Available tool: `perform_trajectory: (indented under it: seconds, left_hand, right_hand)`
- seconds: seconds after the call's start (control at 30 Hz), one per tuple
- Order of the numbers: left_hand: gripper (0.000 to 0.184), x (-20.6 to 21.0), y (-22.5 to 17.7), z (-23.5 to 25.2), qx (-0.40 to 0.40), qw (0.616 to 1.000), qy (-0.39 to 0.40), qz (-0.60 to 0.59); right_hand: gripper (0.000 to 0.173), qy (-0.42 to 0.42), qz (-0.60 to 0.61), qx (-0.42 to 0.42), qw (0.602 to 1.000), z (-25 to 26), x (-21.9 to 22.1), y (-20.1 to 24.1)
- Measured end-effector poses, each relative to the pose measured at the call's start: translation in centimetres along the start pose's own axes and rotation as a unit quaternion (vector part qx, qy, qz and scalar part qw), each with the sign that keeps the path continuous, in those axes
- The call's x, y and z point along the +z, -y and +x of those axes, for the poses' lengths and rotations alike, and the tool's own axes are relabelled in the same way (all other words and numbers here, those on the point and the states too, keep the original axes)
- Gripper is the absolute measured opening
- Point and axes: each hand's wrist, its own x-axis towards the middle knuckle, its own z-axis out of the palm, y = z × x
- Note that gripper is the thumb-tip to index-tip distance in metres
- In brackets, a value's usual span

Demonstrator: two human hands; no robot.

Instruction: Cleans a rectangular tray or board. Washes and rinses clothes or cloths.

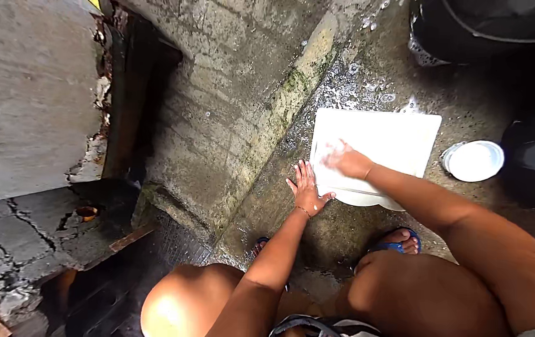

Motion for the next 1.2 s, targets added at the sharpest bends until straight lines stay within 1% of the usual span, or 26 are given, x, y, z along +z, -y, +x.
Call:
perform_trajectory:
  seconds: [0.07,0.1,0.17,0.23,0.3,0.33,0.37,0.43,0.5,0.53,0.63,0.67,0.73,0.8,0.83,0.87,0.9,0.93,0.97,1.0,1.07,1.13,1.2]
  left_hand:
    - [0.127,0.2,0.3,-0.2,0.010,1.000,-0.011,-0.008]
    - [0.127,0.6,0.5,-0.4,0.021,0.999,-0.024,-0.015]
    - [0.127,0.9,0.8,-0.2,0.043,0.998,-0.044,-0.032]
    - [0.127,1.0,0.8,0.0,0.046,0.997,-0.050,-0.038]
    - [0.125,1.4,0.9,-0.1,0.042,0.997,-0.054,-0.039]
    - [0.122,1.6,1.1,-0.2,0.041,0.997,-0.057,-0.035]
    - [0.119,1.8,1.3,-0.4,0.039,0.997,-0.059,-0.032]
    - [0.118,2.0,1.1,-0.4,0.033,0.997,-0.063,-0.037]
    - [0.120,1.6,0.8,-0.3,0.022,0.997,-0.063,-0.039]
    - [0.121,1.5,0.7,-0.3,0.016,0.997,-0.059,-0.037]
    - [0.125,1.4,0.4,-0.4,-0.005,0.998,-0.045,-0.031]
    - [0.125,1.3,0.4,-0.4,-0.008,0.999,-0.043,-0.027]
    - [0.126,1.2,0.4,-0.3,-0.008,0.999,-0.041,-0.024]
    - [0.127,1.3,0.4,-0.3,-0.005,0.999,-0.040,-0.026]
    - [0.127,1.2,0.4,-0.2,-0.002,0.999,-0.039,-0.024]
    - [0.128,1.2,0.4,-0.2,0.001,0.999,-0.037,-0.020]
    - [0.128,1.2,0.5,-0.2,0.004,0.999,-0.036,-0.019]
    - [0.127,1.3,0.6,-0.2,0.008,0.999,-0.037,-0.020]
    - [0.126,1.4,0.8,-0.4,0.012,0.999,-0.038,-0.022]
    - [0.123,1.6,0.9,-0.5,0.019,0.999,-0.040,-0.024]
    - [0.121,1.6,1.0,-0.3,0.024,0.999,-0.044,-0.015]
    - [0.123,1.7,1.0,-0.6,0.023,0.998,-0.053,-0.020]
    - [0.128,1.7,0.8,-0.4,0.029,0.997,-0.065,-0.026]
  right_hand:
    - [0.042,-0.057,-0.067,0.102,0.991,1.8,-2.1,-1.5]
    - [0.045,-0.077,-0.082,0.126,0.986,2.4,-2.2,-1.6]
    - [0.054,-0.092,-0.063,0.159,0.981,3.4,-1.2,-0.2]
    - [0.064,-0.100,0.010,0.173,0.980,4.2,0.6,3.0]
    - [0.069,-0.071,0.082,0.170,0.979,3.4,2.6,6.2]
    - [0.068,-0.039,0.113,0.161,0.980,2.5,3.4,7.4]
    - [0.065,0.011,0.138,0.152,0.979,1.4,3.5,8.2]
    - [0.056,0.084,0.140,0.117,0.980,-0.4,2.5,7.9]
    - [0.047,0.130,0.135,0.099,0.977,-1.4,1.1,7.5]
    - [0.043,0.137,0.129,0.100,0.977,-1.5,0.8,7.2]
    - [0.023,0.118,0.081,0.132,0.981,-2.5,1.0,5.8]
    - [0.022,0.120,0.051,0.149,0.980,-3.1,0.8,5.2]
    - [0.030,0.133,0.002,0.177,0.975,-4.3,-0.1,4.2]
    - [0.039,0.144,-0.018,0.209,0.967,-4.8,-1.1,3.8]
    - [0.044,0.126,-0.014,0.223,0.967,-4.6,-1.5,3.9]
    - [0.045,0.083,0.006,0.227,0.970,-4.2,-1.6,4.3]
    - [0.047,0.048,0.039,0.215,0.975,-3.5,-1.5,4.9]
    - [0.053,0.055,0.071,0.197,0.976,-2.7,-1.1,5.6]
    - [0.060,0.086,0.094,0.167,0.978,-2.0,-0.4,6.3]
    - [0.064,0.111,0.098,0.127,0.981,-1.5,0.7,6.7]
    - [0.065,0.126,0.072,0.078,0.986,-0.9,2.6,6.2]
    - [0.059,0.113,0.051,0.085,0.989,-1.3,2.6,5.3]
    - [0.055,0.041,0.021,0.121,0.992,-1.3,0.9,2.9]
